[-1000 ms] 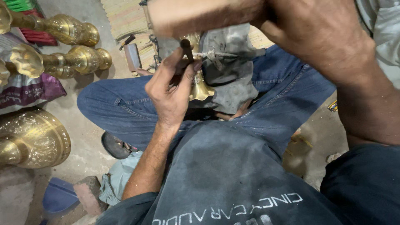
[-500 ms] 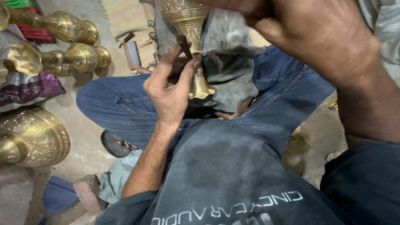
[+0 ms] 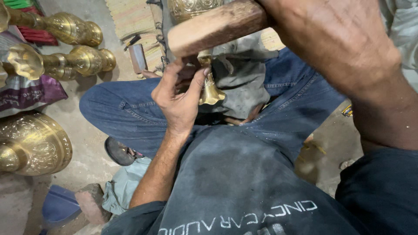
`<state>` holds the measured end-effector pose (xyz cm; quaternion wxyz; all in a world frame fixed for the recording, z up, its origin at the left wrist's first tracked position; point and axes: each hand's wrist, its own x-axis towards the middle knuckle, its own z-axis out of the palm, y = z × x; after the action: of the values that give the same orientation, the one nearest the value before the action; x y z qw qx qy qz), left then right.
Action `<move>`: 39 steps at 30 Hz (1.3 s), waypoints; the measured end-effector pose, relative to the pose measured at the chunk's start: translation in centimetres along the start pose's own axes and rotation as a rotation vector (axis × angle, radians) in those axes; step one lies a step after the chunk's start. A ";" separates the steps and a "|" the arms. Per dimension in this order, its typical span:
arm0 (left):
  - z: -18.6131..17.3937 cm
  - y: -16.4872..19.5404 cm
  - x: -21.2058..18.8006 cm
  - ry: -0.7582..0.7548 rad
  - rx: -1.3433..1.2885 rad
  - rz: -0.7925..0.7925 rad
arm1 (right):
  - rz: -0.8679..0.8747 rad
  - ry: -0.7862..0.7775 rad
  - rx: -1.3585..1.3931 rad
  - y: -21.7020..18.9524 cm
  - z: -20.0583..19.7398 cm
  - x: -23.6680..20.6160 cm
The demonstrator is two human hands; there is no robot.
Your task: The person sits on the floor and uses a hammer and chisel to shape a brass vase-like object. They repeatedly strike the chisel against the object's surface, rotating it to work on different areas. Other similar brass objects are visible nearby.
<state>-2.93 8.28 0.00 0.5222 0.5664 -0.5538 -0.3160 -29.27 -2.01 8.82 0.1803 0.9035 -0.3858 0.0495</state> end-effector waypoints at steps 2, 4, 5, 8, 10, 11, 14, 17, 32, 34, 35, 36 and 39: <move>0.1 -0.1 0.0 0.037 -0.023 -0.021 | -0.013 0.027 -0.017 -0.1 0.0 0.0; 0.0 -0.1 0.2 0.094 -0.063 -0.037 | 0.015 -0.002 0.112 -0.1 0.2 -0.1; -0.1 0.0 0.4 0.161 -0.159 -0.058 | 0.043 -0.029 0.207 0.0 0.5 -0.2; -1.1 0.4 0.8 0.287 -0.363 -0.112 | 0.097 -0.019 0.299 0.2 1.1 -0.8; -2.0 0.6 1.1 0.273 -0.387 -0.128 | 0.124 0.001 0.380 0.3 1.5 -1.2; -2.3 0.6 1.3 0.209 -0.284 -0.114 | 0.125 0.016 0.400 0.3 1.7 -1.3; -2.4 0.3 1.5 0.033 -0.109 -0.102 | 0.113 0.051 0.380 -0.1 2.1 -1.6; -2.0 0.1 1.3 -0.093 -0.116 -0.090 | 0.083 0.073 0.271 -0.7 2.1 -1.3; -2.8 -0.5 2.6 -0.276 -0.051 0.015 | 0.190 0.061 0.887 -1.6 -0.9 1.6; -2.7 -0.7 2.5 -0.272 -0.051 0.031 | 0.164 0.062 0.705 -1.8 -1.3 1.7; -2.7 -0.8 2.6 -0.279 -0.032 0.047 | 0.134 0.065 0.541 -1.8 -1.4 1.7; -2.7 -0.9 2.6 -0.285 -0.012 0.063 | 0.103 0.069 0.379 -1.9 -1.5 1.6; -2.6 -1.1 2.6 -0.269 -0.045 0.037 | 0.081 0.075 0.284 -1.9 -1.4 1.2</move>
<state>0.27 6.21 0.22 0.4616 0.4965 -0.6219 -0.3919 -27.01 -1.14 9.87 0.0630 0.9010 -0.4041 0.1445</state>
